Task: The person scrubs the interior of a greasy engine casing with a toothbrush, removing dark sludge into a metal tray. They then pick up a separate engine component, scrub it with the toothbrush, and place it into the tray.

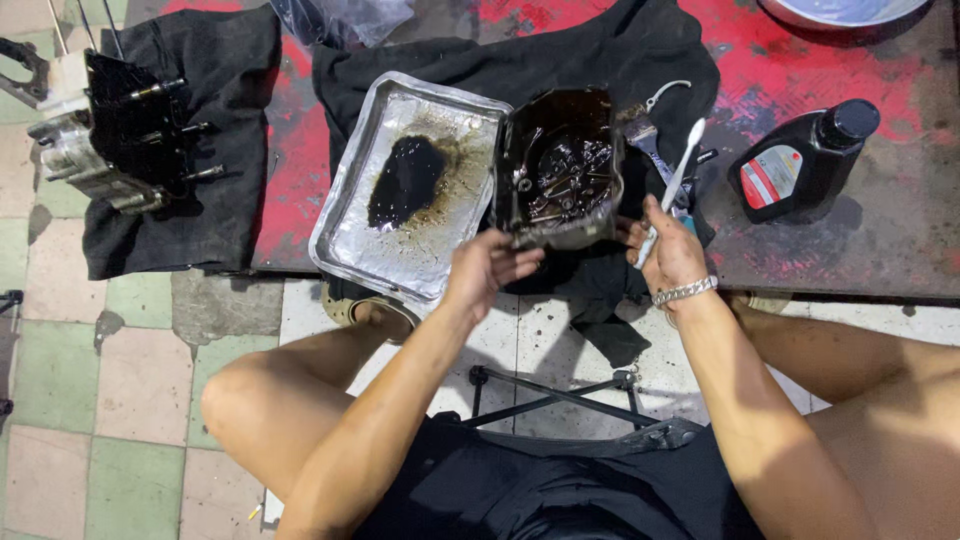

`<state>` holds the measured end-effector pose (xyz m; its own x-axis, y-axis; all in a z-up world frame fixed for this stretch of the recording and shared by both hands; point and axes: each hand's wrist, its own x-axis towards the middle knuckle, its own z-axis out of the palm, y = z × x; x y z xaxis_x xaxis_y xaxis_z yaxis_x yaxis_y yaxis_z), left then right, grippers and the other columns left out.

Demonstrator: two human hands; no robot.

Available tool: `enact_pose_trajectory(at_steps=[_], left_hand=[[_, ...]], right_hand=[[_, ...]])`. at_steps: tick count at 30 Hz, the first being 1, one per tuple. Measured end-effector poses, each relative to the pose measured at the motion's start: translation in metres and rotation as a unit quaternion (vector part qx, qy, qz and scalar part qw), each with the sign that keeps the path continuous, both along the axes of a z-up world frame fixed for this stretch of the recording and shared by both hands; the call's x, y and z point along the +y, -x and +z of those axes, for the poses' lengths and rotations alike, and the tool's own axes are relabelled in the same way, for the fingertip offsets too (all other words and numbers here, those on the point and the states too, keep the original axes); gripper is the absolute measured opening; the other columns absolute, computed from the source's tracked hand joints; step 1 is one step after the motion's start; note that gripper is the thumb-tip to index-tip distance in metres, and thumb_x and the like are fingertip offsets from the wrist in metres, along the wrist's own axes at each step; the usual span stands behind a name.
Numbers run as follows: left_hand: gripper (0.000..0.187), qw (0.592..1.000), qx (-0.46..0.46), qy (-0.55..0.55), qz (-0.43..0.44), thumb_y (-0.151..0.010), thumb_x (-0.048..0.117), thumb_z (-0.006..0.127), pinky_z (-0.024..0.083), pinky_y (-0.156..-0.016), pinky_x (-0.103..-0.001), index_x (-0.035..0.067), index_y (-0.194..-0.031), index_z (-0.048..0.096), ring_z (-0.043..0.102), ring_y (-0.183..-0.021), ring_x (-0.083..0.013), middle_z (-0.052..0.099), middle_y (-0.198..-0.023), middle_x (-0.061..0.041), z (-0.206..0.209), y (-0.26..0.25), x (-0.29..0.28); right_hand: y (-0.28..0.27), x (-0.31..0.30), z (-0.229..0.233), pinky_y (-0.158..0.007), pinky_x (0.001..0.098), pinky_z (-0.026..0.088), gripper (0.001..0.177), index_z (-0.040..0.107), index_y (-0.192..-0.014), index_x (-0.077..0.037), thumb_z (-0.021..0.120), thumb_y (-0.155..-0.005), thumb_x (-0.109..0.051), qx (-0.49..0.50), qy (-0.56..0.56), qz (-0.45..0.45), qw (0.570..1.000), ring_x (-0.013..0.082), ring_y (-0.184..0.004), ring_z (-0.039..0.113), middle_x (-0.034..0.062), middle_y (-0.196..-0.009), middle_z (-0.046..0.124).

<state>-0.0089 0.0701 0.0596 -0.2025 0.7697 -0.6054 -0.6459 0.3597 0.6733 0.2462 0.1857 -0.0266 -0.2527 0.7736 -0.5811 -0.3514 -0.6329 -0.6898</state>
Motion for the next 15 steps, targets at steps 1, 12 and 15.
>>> enact_pose_trajectory(at_steps=[1, 12, 15], left_hand=[[0.021, 1.000, -0.010, -0.009, 0.002, -0.096, 0.005, 0.047, 0.064, -0.082, -0.040, -0.011, -0.108, 0.054, 0.077, -0.097, -0.0378, 0.071, -0.106, -0.030, -0.010, -0.006, -0.005], [0.040, 0.999, -0.002, -0.011, 0.033, -0.085, -0.003, 0.055, 0.066, -0.079, -0.040, -0.008, -0.124, 0.046, 0.076, -0.088, -0.0347, 0.070, -0.104, -0.022, -0.055, -0.028, -0.020], [0.045, 0.999, -0.006, -0.023, 0.031, -0.089, -0.001, 0.057, 0.066, -0.079, -0.039, -0.014, -0.129, 0.044, 0.076, -0.088, -0.0347, 0.071, -0.105, -0.025, -0.053, -0.031, -0.021]], right_hand=[[-0.003, -0.003, -0.005, -0.057, 0.0284, 0.043, 0.023, 0.063, -0.092, -0.019, 0.066, -0.101, -0.040, -0.009, 0.005, -0.004, 1.000, 0.0096, -0.064, 0.054, -0.0041, -0.072, 0.056], [-0.009, -0.022, -0.001, -0.066, 0.0308, 0.044, 0.035, 0.068, -0.118, -0.023, 0.057, -0.098, -0.050, -0.069, 0.047, 0.080, 0.993, 0.0091, -0.085, 0.066, -0.0076, -0.101, 0.075], [-0.014, -0.022, -0.001, -0.066, 0.0324, 0.043, 0.035, 0.068, -0.117, -0.022, 0.060, -0.099, -0.051, -0.030, 0.038, 0.078, 0.996, 0.0121, -0.086, 0.065, -0.0051, -0.102, 0.074]])
